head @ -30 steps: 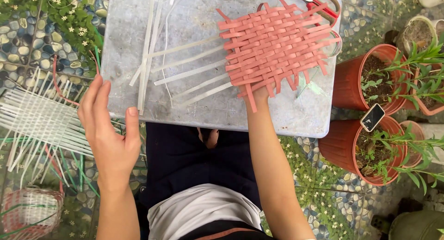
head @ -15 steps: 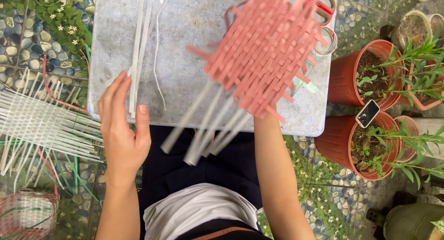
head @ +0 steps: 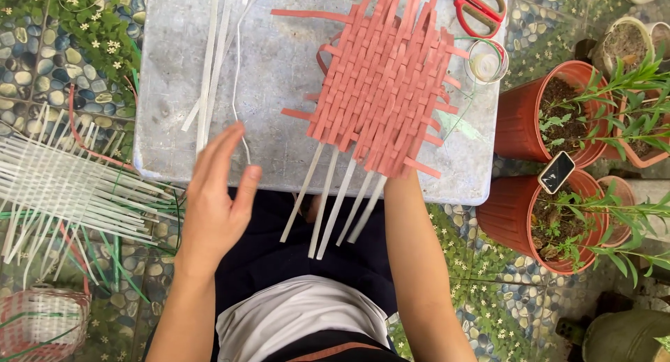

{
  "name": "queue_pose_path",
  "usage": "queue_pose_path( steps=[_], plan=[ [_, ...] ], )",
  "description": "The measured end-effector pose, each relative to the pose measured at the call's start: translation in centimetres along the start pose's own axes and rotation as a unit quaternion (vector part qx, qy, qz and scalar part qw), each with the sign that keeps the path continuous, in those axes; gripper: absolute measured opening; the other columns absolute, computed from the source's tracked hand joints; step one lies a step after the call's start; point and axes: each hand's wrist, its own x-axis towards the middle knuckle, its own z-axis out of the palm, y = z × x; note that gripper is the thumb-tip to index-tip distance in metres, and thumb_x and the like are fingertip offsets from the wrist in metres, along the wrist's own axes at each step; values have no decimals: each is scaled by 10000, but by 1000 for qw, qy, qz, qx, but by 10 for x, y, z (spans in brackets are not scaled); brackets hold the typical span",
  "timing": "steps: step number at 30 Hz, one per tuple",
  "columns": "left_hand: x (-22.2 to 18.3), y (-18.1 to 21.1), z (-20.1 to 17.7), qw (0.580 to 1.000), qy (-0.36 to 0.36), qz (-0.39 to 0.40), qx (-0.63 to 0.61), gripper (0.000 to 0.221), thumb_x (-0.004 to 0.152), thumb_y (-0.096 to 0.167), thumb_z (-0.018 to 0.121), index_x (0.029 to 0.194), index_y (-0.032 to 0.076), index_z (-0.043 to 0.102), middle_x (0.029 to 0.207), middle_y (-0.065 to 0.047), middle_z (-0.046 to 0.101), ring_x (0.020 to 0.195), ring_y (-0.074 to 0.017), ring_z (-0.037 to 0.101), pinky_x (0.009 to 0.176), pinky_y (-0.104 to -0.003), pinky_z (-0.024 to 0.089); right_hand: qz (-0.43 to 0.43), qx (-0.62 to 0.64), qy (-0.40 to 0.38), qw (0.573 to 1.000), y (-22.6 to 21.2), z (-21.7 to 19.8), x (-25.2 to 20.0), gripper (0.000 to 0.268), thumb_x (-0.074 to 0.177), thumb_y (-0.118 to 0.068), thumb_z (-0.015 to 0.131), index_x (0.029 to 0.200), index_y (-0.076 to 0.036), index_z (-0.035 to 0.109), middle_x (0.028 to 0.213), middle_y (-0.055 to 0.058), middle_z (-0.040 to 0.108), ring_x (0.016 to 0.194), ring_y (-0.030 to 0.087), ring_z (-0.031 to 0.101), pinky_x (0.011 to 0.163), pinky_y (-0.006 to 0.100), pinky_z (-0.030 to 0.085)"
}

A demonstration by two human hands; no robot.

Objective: Weaving red and white plastic strips together on a table to create a patterned mat.

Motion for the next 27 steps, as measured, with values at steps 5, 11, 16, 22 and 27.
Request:
queue_pose_path(
  steps=[5, 11, 16, 22, 27],
  plan=[
    [-1, 3, 8, 989, -112, -24, -94, 569, 957, 364, 521, 1367, -29, 482, 1343, -243, 530, 1257, -437, 511, 983, -526, 454, 6, -16, -17, 1000, -13, -1, 1, 887, 837, -597, 624, 1448, 5, 397, 1412, 116, 534, 1318, 207, 512, 1101, 349, 470],
    [23, 28, 24, 967, -209, 56, -132, 934, 856, 704, 437, 1562, 159, 160, 1652, -165, 65, 1554, -425, 94, 1241, -652, 159, 15, -35, -39, 999, -28, 2, 6, 906, 829, -618, 622, 1446, 8, 402, 1411, 118, 536, 1319, 205, 515, 1099, 341, 474],
    [36, 48, 45, 930, -234, 71, -273, 1073, 853, 667, 511, 1544, 86, -68, 1656, -230, -21, 1580, -393, 69, 1290, -519, 189, 2, -193, -60, 979, -70, 26, 4, 688, 956, -522, 439, 1450, -45, 407, 1278, 130, 595, 1182, 232, 586, 983, 341, 470],
    [6, -28, 111, 773, -131, -168, -597, 670, 889, 577, 489, 1122, -46, 569, 902, -151, 685, 824, -230, 683, 546, -310, 583, -30, -445, -137, 885, -69, 36, -5, 467, 1044, -297, 480, 1452, -78, 415, 1536, 150, 391, 1398, 360, 409, 1096, 493, 326],
    [36, -60, 125, 716, 41, -318, -620, 306, 929, 221, 573, 1197, 81, 618, 1183, -112, 678, 1106, -241, 653, 974, -369, 521, -12, -507, -202, 838, -13, 22, -8, 564, 1032, -399, 477, 1504, -123, 338, 1584, 140, 293, 1446, 371, 300, 1076, 543, 297]
  ],
)
